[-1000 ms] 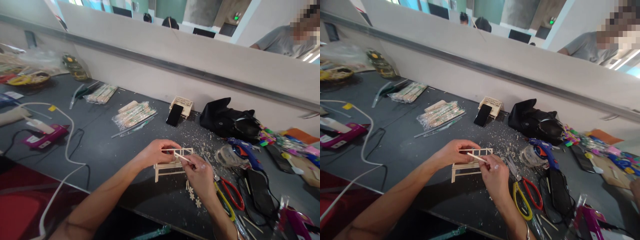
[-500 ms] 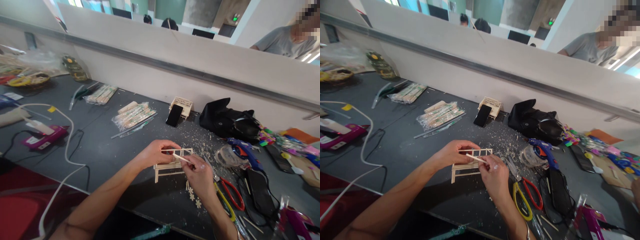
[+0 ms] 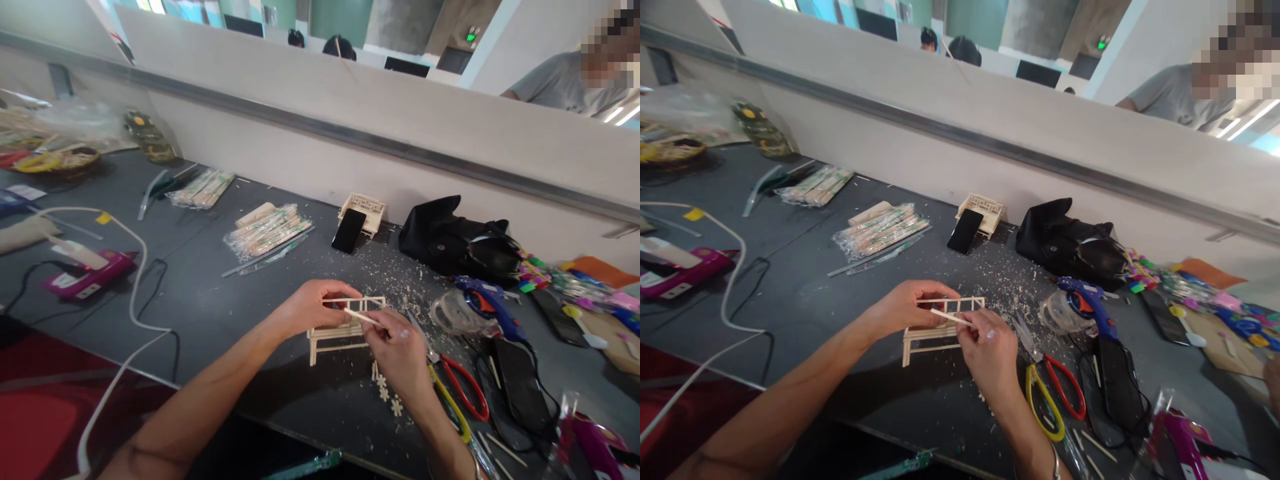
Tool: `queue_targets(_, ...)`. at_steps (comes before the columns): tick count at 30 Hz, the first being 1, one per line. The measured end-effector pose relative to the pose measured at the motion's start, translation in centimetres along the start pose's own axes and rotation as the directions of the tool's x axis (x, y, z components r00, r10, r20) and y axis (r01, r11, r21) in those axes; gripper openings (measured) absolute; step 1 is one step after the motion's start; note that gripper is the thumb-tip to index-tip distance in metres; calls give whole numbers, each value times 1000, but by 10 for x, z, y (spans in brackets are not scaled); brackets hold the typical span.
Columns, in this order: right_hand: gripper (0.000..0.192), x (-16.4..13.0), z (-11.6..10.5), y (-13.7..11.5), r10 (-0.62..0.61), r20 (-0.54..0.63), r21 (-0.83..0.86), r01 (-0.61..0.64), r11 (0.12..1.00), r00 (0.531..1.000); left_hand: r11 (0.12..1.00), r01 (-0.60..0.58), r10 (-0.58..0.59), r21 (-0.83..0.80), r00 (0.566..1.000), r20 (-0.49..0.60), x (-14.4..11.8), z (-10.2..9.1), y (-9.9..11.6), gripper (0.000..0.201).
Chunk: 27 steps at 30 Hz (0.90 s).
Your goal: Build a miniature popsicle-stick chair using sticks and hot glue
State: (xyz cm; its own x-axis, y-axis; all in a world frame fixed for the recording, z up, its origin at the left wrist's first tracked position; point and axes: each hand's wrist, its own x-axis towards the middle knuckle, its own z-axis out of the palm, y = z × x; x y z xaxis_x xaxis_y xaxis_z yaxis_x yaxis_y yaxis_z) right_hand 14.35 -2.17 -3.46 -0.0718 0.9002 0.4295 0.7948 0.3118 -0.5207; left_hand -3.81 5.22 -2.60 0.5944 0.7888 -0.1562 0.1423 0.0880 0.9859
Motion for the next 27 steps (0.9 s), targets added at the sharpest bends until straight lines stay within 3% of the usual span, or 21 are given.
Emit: queue_targets(27,21,0,-1,1,-14,17,-5,14,1000,1000,1000,-20,20,1,1000,12,1,0,-3,40)
